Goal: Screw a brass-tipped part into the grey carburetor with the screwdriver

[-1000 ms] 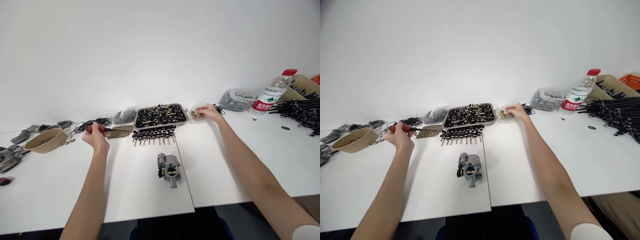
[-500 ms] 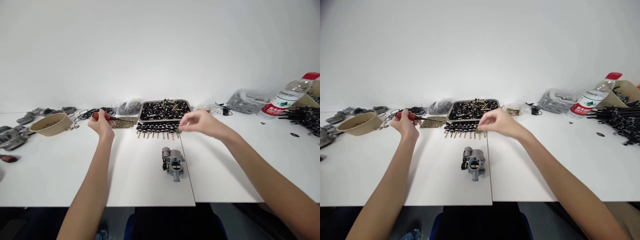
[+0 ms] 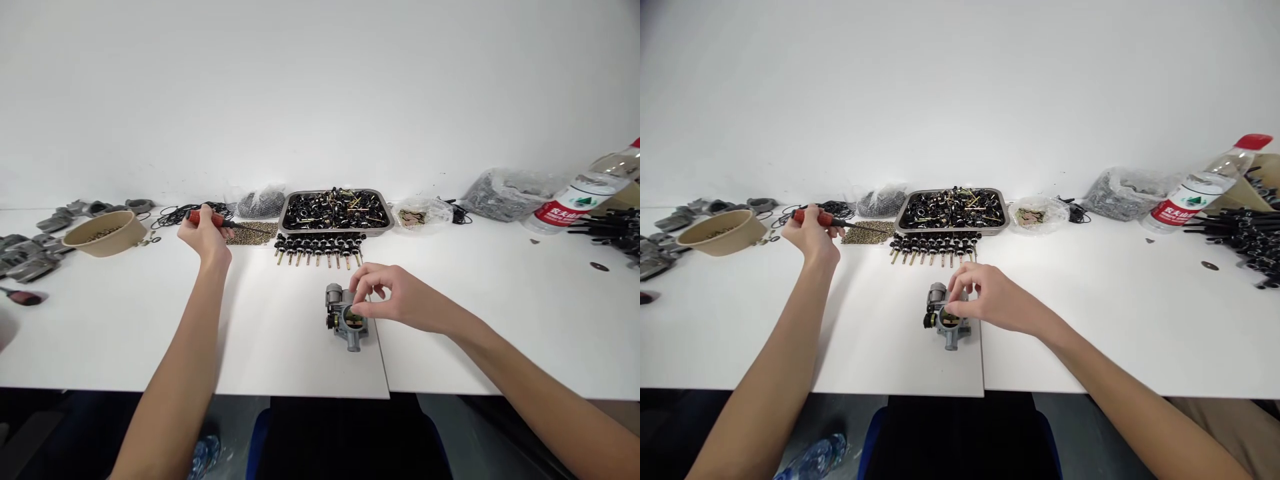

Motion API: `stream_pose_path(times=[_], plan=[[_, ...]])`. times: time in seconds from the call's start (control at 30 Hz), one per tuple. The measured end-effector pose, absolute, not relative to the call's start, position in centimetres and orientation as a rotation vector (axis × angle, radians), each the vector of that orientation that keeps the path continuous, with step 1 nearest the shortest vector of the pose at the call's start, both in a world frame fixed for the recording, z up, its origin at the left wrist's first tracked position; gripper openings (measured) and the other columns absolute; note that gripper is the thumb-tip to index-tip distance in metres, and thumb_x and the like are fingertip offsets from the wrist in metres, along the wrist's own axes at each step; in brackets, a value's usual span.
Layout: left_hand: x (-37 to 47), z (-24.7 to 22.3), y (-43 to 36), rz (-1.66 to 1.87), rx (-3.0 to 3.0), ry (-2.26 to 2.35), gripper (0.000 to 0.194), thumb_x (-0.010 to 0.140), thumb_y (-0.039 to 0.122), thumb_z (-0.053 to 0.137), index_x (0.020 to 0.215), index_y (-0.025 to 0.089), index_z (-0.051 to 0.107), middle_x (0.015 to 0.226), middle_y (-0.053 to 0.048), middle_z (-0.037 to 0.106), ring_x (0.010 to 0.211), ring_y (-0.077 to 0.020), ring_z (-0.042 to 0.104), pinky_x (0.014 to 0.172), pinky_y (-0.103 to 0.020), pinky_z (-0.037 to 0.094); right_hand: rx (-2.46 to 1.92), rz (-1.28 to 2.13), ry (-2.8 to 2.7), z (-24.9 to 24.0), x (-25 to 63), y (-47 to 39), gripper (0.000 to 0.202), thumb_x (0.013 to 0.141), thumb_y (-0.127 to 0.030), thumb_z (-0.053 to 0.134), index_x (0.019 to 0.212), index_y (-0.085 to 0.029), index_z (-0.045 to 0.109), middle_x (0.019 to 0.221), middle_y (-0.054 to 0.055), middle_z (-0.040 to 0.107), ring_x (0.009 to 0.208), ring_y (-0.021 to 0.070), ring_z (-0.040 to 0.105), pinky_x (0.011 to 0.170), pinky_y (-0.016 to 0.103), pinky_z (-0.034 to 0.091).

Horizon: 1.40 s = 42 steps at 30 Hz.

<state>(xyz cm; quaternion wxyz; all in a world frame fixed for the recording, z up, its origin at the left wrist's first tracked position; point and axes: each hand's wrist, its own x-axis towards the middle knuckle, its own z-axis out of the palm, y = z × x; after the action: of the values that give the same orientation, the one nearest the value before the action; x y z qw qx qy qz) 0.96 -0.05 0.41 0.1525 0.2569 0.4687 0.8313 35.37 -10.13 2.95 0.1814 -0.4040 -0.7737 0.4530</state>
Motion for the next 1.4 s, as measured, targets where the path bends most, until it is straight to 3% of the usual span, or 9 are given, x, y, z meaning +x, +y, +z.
stream_pose_path(times=[0.47,0.67,0.9,1.1,1.23,1.4], plan=[[0.7,0.0,0.3,2.401,0.768,1.351,0.019,0.078,0.011,0.055,0.066,0.018,0.043,0.046,0.007,0.047,0.029,-0.0085,0.034,0.027,-0.026,0.029,-1.047,1.272,-2.408,3.1,35.2,-9.4,0.015,0.080,-0.036,0.072,0.074,-0.023,0.072,0.112,0.002,0.063,0.095,0.0191,0.059,0.081,0.034,0.043],[0.5,-0.1,0.3,2.371,0.808,1.399,0.019,0.082,0.013,0.054,0.069,0.018,0.042,0.049,0.008,0.046,0.031,-0.0074,0.035,0.029,-0.025,0.031,-1.024,1.364,-2.388,3.0,34.9,-9.0,0.016,0.079,-0.034,0.072,0.072,-0.020,0.070,0.108,0.003,0.064,0.087,0.0164,0.058,0.080,0.032,0.044],[0.5,-0.1,0.3,2.353,0.810,1.433,0.018,0.084,0.014,0.053,0.070,0.017,0.042,0.050,0.008,0.046,0.032,-0.0060,0.034,0.031,-0.024,0.031,-1.014,1.393,-2.355,2.4,34.6,-8.1,0.021,0.077,-0.026,0.072,0.094,-0.023,0.062,0.102,0.000,0.062,0.078,0.0132,0.050,0.070,0.028,0.042],[0.6,0.0,0.2,2.337,0.840,1.442,0.016,0.084,0.014,0.053,0.070,0.016,0.043,0.053,0.007,0.047,0.033,-0.0064,0.035,0.032,-0.024,0.031,-0.788,1.637,-2.052,-1.2,35.0,-5.4,0.032,0.079,-0.043,0.074,0.096,-0.019,0.062,0.089,0.002,0.057,0.076,0.0139,0.048,0.068,0.028,0.041],[0.8,0.3,-0.1,2.343,0.801,1.434,0.016,0.084,0.016,0.054,0.071,0.017,0.044,0.055,0.004,0.048,0.034,-0.0069,0.035,0.033,-0.025,0.032,-0.826,1.595,-1.818,-3.1,34.8,-4.9,0.035,0.080,-0.048,0.072,0.097,-0.019,0.062,0.095,0.004,0.057,0.084,0.0155,0.051,0.073,0.029,0.042],[1.2,1.2,-0.8,2.326,0.743,1.383,0.015,0.079,0.020,0.057,0.070,0.018,0.045,0.056,0.003,0.052,0.034,-0.0076,0.035,0.034,-0.025,0.033,-0.835,1.488,-1.685,-2.9,34.5,-5.1,0.030,0.084,-0.047,0.067,0.089,-0.018,0.064,0.088,0.002,0.058,0.080,0.0140,0.050,0.076,0.030,0.040]])
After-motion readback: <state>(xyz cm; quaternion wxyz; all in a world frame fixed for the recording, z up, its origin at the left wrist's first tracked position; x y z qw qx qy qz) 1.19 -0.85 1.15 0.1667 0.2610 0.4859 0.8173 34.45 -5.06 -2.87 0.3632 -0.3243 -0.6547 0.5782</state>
